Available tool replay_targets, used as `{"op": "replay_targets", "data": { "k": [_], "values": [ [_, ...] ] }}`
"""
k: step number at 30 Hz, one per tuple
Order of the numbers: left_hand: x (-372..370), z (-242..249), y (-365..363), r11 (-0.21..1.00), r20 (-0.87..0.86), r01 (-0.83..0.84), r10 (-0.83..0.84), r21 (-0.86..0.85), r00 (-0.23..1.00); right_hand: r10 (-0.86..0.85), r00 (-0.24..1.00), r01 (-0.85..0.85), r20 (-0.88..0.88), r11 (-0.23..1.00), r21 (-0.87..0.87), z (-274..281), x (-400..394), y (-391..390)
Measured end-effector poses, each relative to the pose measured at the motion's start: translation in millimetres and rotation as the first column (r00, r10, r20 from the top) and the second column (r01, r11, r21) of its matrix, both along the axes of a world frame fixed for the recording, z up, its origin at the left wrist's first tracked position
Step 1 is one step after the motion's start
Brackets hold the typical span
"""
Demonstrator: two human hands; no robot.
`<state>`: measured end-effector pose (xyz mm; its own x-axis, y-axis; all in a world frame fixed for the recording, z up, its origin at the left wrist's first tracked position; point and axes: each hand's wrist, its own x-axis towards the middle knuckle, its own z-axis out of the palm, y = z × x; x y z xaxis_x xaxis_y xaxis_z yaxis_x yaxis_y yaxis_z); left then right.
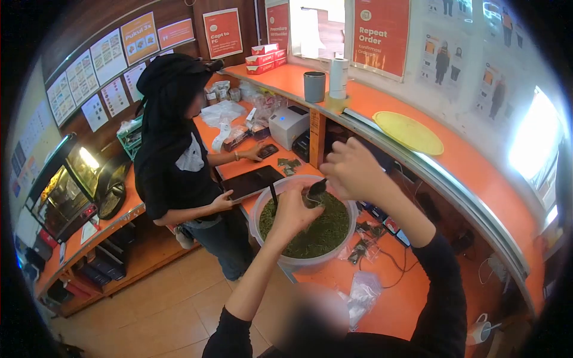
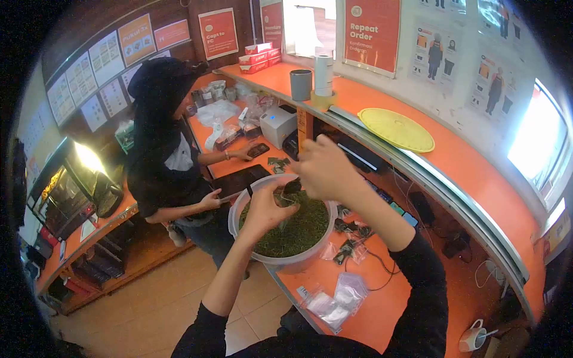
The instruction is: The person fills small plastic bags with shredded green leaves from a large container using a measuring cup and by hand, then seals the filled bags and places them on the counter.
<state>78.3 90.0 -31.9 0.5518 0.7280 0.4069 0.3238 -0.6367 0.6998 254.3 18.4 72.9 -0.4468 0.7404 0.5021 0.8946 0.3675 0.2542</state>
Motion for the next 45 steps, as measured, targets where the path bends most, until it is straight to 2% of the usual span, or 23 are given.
{"op": "replay_targets", "data": {
  "k": [1, 3, 4, 5, 7, 9, 10, 12, 14, 16, 17, 18, 20, 23, 24, 25, 27, 29, 32, 37, 39, 41, 45],
  "values": [
    [4.2, -3.1, 2.7, 0.997, 0.055, 0.027, -0.030, 0.070, 0.998, 0.031, 0.996, -0.036, 0.081, 0.998, 0.055, -3.8, -7.6, -3.9],
    [6.1, -6.3, 2.2, 0.999, 0.057, 0.010, -0.013, 0.053, 0.998, 0.062, 0.977, -0.095, 0.206, 0.984, 0.154, -7.8, -14.7, -10.4],
    [6.2, -4.7, 1.1, 0.999, 0.064, -0.010, 0.007, 0.036, 0.998, 0.062, 0.977, -0.095, 0.205, 0.983, 0.155, -4.9, -14.1, -13.5],
    [4.4, -3.2, -0.3, 0.999, 0.065, -0.011, 0.008, 0.038, 0.998, 0.037, 0.986, -0.077, 0.163, 0.966, 0.247, 0.5, -12.6, -18.0],
    [-3.4, 0.7, -3.7, 0.974, 0.046, -0.207, 0.204, 0.093, 0.978, 0.017, 0.993, -0.056, 0.117, 0.939, 0.339, 5.1, -6.4, -21.4],
    [-7.4, 0.4, -8.4, 0.968, 0.060, -0.218, 0.212, 0.122, 0.975, -0.115, 0.989, 0.092, 0.096, 0.972, 0.217, 5.1, 0.0, -23.8],
    [-7.1, 5.1, -4.7, 0.960, 0.080, -0.222, 0.211, 0.172, 0.974, -0.114, 0.989, 0.089, 0.097, 0.970, 0.227, 0.7, 1.7, -18.8],
    [-7.1, 4.9, 1.8, 0.958, 0.069, -0.230, 0.221, 0.172, 0.973, -0.127, 0.983, 0.140, 0.134, 0.986, -0.091, -43.0, 3.5, -6.2],
    [-6.8, 3.4, 7.3, 0.954, 0.074, -0.239, 0.229, 0.183, 0.971, -0.145, 0.982, 0.159, 0.117, 0.980, -0.123, -94.5, 2.8, 8.0],
    [-11.9, 2.7, 9.2, 0.977, 0.073, -0.189, 0.182, 0.102, 0.981, -0.089, 0.995, 0.072, -0.038, 0.943, -0.325, -106.8, -6.6, 11.1],
    [-14.2, 2.0, 10.2, 0.982, 0.073, -0.173, 0.167, 0.078, 0.983, 0.001, 0.982, -0.055, -0.188, 0.958, -0.280, -108.1, -0.5, 7.7],
    [-16.3, 2.6, 8.6, 0.988, 0.108, -0.157, 0.156, 0.002, 0.982, 0.006, 0.982, -0.059, -0.188, 0.959, -0.276, -91.2, -6.1, -0.5],
    [-17.4, 4.4, 6.5, 0.987, 0.143, -0.142, 0.152, -0.076, 0.978, 0.067, 0.864, -0.096, -0.500, 0.995, -0.033, -63.9, -19.3, -9.8],
    [-14.6, 6.2, -2.2, 0.977, 0.194, -0.074, 0.113, -0.200, 0.974, -0.023, 0.841, 0.003, -0.541, 0.999, -0.038, -71.2, -31.8, 0.7],
    [-15.1, 8.8, -6.9, 0.964, 0.285, 0.014, 0.065, -0.266, 0.956, -0.028, 0.838, 0.008, -0.545, 0.999, -0.039, -79.0, -31.1, 4.2],
    [-15.0, 10.7, -8.7, 0.942, 0.380, 0.106, 0.024, -0.318, 0.925, 0.021, 0.786, -0.027, -0.618, 1.000, 0.000, -86.5, -30.1, 9.6],
    [-20.6, 2.8, -6.8, 0.936, 0.437, 0.108, 0.053, -0.335, 0.898, 0.080, 0.729, -0.064, -0.680, 0.997, 0.049, -87.4, -27.1, 12.3],
    [-26.2, -5.4, -4.8, 0.928, 0.483, 0.100, 0.093, -0.360, 0.870, 0.058, 0.486, -0.188, -0.872, 0.981, -0.039, -80.9, -27.9, 6.0],
    [-29.1, -9.1, -10.1, 0.905, 0.552, 0.135, 0.123, -0.403, 0.825, 0.145, 0.541, -0.206, -0.829, 0.978, 0.037, -85.7, -26.9, 8.6],
    [-26.5, -12.1, -15.6, 0.919, 0.642, 0.156, 0.125, -0.362, 0.757, 0.098, 0.473, -0.229, -0.876, 0.973, -0.015, -86.0, -32.0, 3.9],
    [-27.2, -8.0, -18.4, 0.919, 0.622, 0.154, 0.116, -0.363, 0.774, 0.097, 0.435, -0.249, -0.895, 0.968, -0.016, -86.0, -34.2, 4.4],
    [-25.9, -1.7, -22.1, 0.921, 0.631, 0.147, 0.124, -0.360, 0.766, 0.136, 0.555, -0.242, -0.821, 0.970, -0.003, -86.6, -32.4, 6.7],
    [-27.8, 11.9, -25.6, 0.922, 0.619, 0.176, 0.082, -0.344, 0.781, 0.150, 0.514, -0.263, -0.844, 0.965, 0.011, -75.5, -33.6, 2.3]
  ]
}}
